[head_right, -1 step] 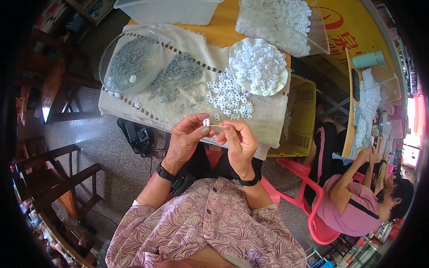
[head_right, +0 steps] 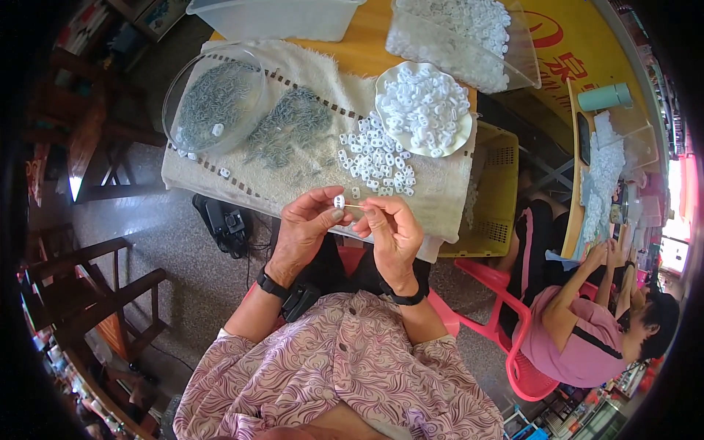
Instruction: Assembling small white plastic components by hand at a workstation.
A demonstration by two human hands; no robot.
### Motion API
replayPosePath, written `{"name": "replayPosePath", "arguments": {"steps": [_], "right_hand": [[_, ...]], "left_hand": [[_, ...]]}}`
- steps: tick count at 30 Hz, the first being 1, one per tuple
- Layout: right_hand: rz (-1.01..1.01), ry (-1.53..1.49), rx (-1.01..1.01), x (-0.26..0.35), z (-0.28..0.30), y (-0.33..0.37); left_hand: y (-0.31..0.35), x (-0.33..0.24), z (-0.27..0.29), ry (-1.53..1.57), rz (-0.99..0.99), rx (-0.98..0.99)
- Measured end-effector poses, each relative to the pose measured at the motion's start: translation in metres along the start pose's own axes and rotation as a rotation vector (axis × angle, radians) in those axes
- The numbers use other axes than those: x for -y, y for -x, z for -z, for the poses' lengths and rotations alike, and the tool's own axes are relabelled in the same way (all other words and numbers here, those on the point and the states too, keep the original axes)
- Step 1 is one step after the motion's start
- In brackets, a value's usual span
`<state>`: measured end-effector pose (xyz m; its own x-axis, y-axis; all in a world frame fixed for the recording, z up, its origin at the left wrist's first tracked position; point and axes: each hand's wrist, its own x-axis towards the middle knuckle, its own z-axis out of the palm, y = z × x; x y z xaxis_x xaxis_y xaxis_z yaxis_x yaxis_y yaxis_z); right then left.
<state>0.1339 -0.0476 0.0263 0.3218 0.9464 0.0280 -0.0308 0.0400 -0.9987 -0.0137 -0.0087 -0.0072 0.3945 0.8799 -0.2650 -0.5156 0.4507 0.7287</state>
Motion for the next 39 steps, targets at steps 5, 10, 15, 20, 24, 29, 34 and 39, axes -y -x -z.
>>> {"name": "replayPosePath", "arguments": {"steps": [5,10,15,20,24,29,34,39], "right_hand": [[-0.036,-0.012,0.017,0.0034,-0.0020,0.0012],[-0.061,-0.030,0.003,0.0021,0.0003,0.0036],[-0.067,-0.054,-0.009,0.0046,-0.0021,0.0046],[-0.061,-0.050,0.003,0.0017,-0.0013,0.0050],[-0.072,-0.072,0.004,0.0030,-0.0019,0.0050],[-0.133,-0.197,-0.014,0.0053,-0.0039,0.0026],[-0.083,-0.112,-0.005,0.0010,-0.0015,0.0006],[-0.064,-0.038,-0.018,0.0040,-0.0007,-0.0007]], "left_hand": [[0.0027,-0.0025,-0.0035,-0.077,0.013,0.010],[0.0031,-0.0037,-0.0042,-0.090,-0.025,0.030],[0.0037,-0.0040,-0.0048,-0.069,-0.033,0.027],[0.0043,-0.0037,-0.0046,-0.090,-0.025,0.031],[0.0051,-0.0047,-0.0054,-0.125,-0.027,0.032],[0.0052,-0.0032,-0.0063,-0.129,-0.051,0.058],[0.0059,-0.0040,-0.0058,-0.165,0.045,0.052],[0.0053,-0.0019,-0.0066,-0.127,0.058,0.130]]}}
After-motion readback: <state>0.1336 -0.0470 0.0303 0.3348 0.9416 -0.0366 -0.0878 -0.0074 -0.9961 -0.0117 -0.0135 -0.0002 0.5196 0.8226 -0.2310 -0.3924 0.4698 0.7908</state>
